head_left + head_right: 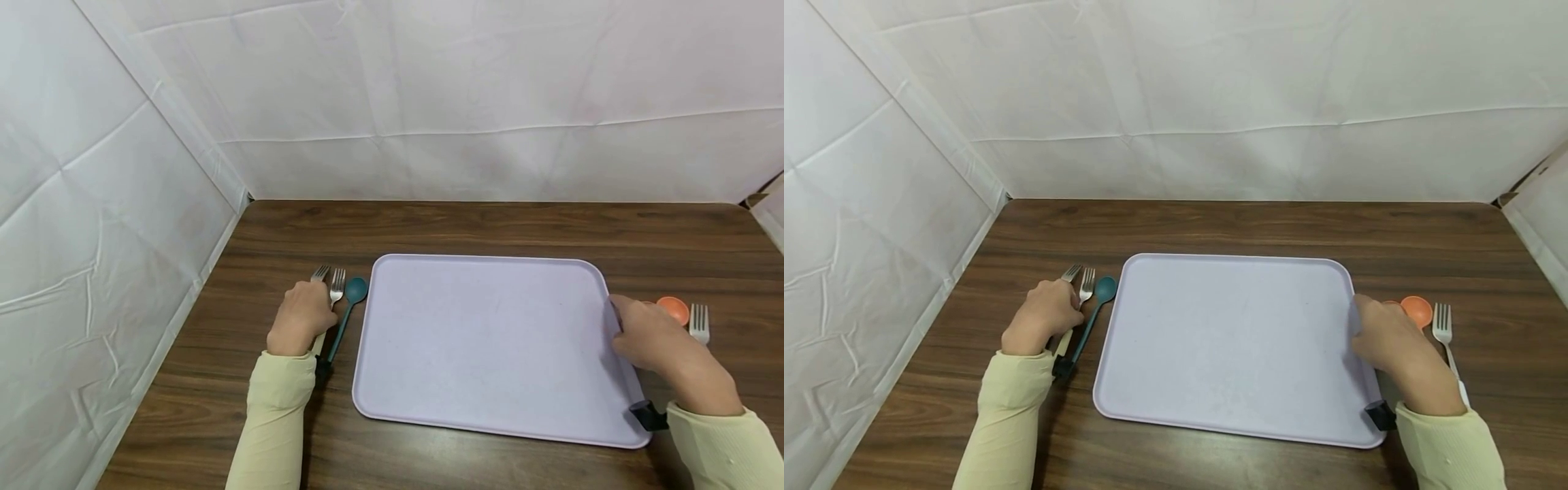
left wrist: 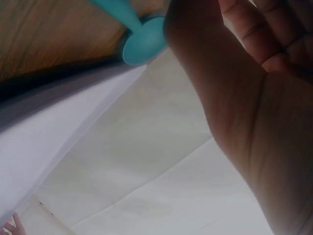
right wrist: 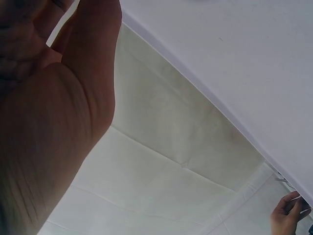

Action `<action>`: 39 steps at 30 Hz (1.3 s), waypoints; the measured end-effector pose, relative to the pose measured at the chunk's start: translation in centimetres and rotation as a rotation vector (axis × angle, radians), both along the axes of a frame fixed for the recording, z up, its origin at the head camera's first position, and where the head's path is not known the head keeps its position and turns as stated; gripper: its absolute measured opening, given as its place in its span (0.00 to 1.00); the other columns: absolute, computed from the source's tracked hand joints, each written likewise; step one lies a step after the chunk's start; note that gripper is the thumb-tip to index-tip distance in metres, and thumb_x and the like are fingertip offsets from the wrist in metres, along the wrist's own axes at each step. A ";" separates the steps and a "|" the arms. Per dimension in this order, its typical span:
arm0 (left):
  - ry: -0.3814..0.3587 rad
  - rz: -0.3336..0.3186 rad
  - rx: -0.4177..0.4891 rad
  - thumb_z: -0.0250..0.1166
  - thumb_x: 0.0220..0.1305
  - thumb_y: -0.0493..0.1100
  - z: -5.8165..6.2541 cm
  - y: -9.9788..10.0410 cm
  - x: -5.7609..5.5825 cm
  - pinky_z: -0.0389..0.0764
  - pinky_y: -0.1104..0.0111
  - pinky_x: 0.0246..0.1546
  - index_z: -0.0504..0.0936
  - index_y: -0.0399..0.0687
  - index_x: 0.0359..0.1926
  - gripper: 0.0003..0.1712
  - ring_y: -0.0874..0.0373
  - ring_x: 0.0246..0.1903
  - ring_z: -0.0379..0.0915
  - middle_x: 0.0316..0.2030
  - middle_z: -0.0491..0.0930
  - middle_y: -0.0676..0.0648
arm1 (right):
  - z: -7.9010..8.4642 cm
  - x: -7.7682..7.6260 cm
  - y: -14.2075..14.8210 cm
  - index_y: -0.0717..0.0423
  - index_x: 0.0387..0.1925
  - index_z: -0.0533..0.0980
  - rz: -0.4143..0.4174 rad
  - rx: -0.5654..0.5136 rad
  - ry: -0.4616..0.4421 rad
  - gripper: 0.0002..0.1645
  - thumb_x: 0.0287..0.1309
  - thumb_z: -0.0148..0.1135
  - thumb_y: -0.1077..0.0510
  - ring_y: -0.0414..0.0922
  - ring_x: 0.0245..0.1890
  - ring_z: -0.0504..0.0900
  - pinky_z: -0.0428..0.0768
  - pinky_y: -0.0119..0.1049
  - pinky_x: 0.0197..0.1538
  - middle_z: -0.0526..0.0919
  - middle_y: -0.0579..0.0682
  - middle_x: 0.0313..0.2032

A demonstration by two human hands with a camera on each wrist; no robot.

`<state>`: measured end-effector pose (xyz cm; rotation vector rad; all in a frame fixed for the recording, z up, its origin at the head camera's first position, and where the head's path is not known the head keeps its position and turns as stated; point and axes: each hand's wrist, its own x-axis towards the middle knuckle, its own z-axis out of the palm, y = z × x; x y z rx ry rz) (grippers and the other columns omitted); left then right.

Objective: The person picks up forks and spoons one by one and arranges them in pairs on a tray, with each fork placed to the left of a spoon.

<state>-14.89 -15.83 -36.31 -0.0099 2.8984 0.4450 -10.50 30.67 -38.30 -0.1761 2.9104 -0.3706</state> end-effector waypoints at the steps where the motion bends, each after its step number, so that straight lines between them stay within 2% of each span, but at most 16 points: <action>1: 0.000 -0.005 0.006 0.64 0.47 0.36 0.0 0.1 0.0 0.70 0.65 0.15 0.70 0.42 0.17 0.11 0.52 0.17 0.68 0.19 0.70 0.41 | 0.0 0.0 0.1 0.83 0.53 0.62 -0.001 0.002 0.003 0.35 0.39 0.56 0.69 0.72 0.43 0.71 0.69 0.62 0.43 0.73 0.79 0.41; 4: 0.000 -0.023 0.027 0.63 0.47 0.35 0.2 0.2 0.0 0.67 0.68 0.13 0.66 0.46 0.11 0.16 0.56 0.14 0.64 0.15 0.65 0.46 | 0.0 0.1 0.2 0.83 0.52 0.61 -0.002 0.005 0.006 0.35 0.38 0.56 0.69 0.72 0.43 0.72 0.69 0.61 0.43 0.73 0.78 0.40; 7: 0.010 -0.036 0.049 0.59 0.46 0.32 0.3 0.2 0.2 0.58 0.71 0.09 0.58 0.50 0.07 0.22 0.61 0.10 0.52 0.10 0.54 0.53 | 0.0 0.0 0.2 0.83 0.52 0.62 0.006 0.001 0.008 0.35 0.38 0.56 0.69 0.71 0.42 0.73 0.70 0.61 0.43 0.73 0.78 0.40; 9: 0.020 -0.044 0.063 0.56 0.44 0.31 0.4 0.2 0.3 0.52 0.73 0.09 0.55 0.51 0.06 0.22 0.63 0.10 0.45 0.09 0.48 0.55 | -0.1 0.0 0.1 0.83 0.53 0.62 0.009 0.001 0.010 0.35 0.39 0.55 0.69 0.71 0.43 0.73 0.70 0.61 0.43 0.74 0.78 0.40; 11: 0.030 -0.048 0.078 0.55 0.43 0.31 0.5 0.1 0.4 0.50 0.73 0.10 0.54 0.52 0.07 0.22 0.63 0.11 0.42 0.10 0.46 0.55 | -0.2 -0.1 0.0 0.83 0.52 0.62 0.013 0.000 0.009 0.35 0.39 0.56 0.69 0.72 0.43 0.72 0.70 0.61 0.43 0.73 0.78 0.41; 17: 0.058 -0.074 0.102 0.60 0.44 0.35 0.6 0.1 0.2 0.58 0.71 0.13 0.64 0.50 0.11 0.15 0.61 0.12 0.54 0.13 0.58 0.53 | -0.1 0.0 -0.2 0.83 0.52 0.63 0.008 0.002 0.011 0.34 0.39 0.56 0.69 0.72 0.43 0.72 0.70 0.61 0.43 0.74 0.78 0.40; 23: 0.087 -0.106 0.132 0.61 0.42 0.35 0.7 0.4 0.0 0.59 0.70 0.14 0.66 0.50 0.11 0.14 0.61 0.13 0.55 0.12 0.59 0.54 | 0.1 0.0 -0.2 0.83 0.52 0.63 0.004 0.004 0.005 0.34 0.39 0.56 0.69 0.71 0.43 0.72 0.70 0.61 0.43 0.73 0.78 0.41; 28: 0.094 -0.129 0.152 0.65 0.45 0.37 0.9 0.6 0.1 0.67 0.67 0.19 0.77 0.46 0.21 0.04 0.57 0.18 0.66 0.20 0.71 0.50 | 0.1 0.0 -0.1 0.84 0.52 0.62 -0.011 0.000 -0.013 0.35 0.39 0.56 0.69 0.72 0.43 0.72 0.70 0.61 0.43 0.73 0.78 0.40; 32: 0.119 -0.137 0.157 0.65 0.45 0.38 0.9 0.8 0.0 0.69 0.66 0.21 0.78 0.46 0.24 0.04 0.56 0.21 0.68 0.22 0.74 0.49 | 0.1 -0.1 -0.1 0.84 0.53 0.62 -0.019 -0.005 -0.024 0.35 0.40 0.56 0.69 0.71 0.43 0.72 0.70 0.61 0.43 0.74 0.77 0.40; 39: 0.165 -0.141 0.189 0.64 0.48 0.38 0.9 1.2 -0.1 0.70 0.67 0.20 0.80 0.43 0.31 0.06 0.57 0.19 0.69 0.22 0.76 0.49 | 0.1 -0.1 -0.2 0.84 0.53 0.61 -0.025 -0.015 -0.034 0.35 0.40 0.57 0.70 0.70 0.43 0.73 0.70 0.61 0.42 0.73 0.78 0.41</action>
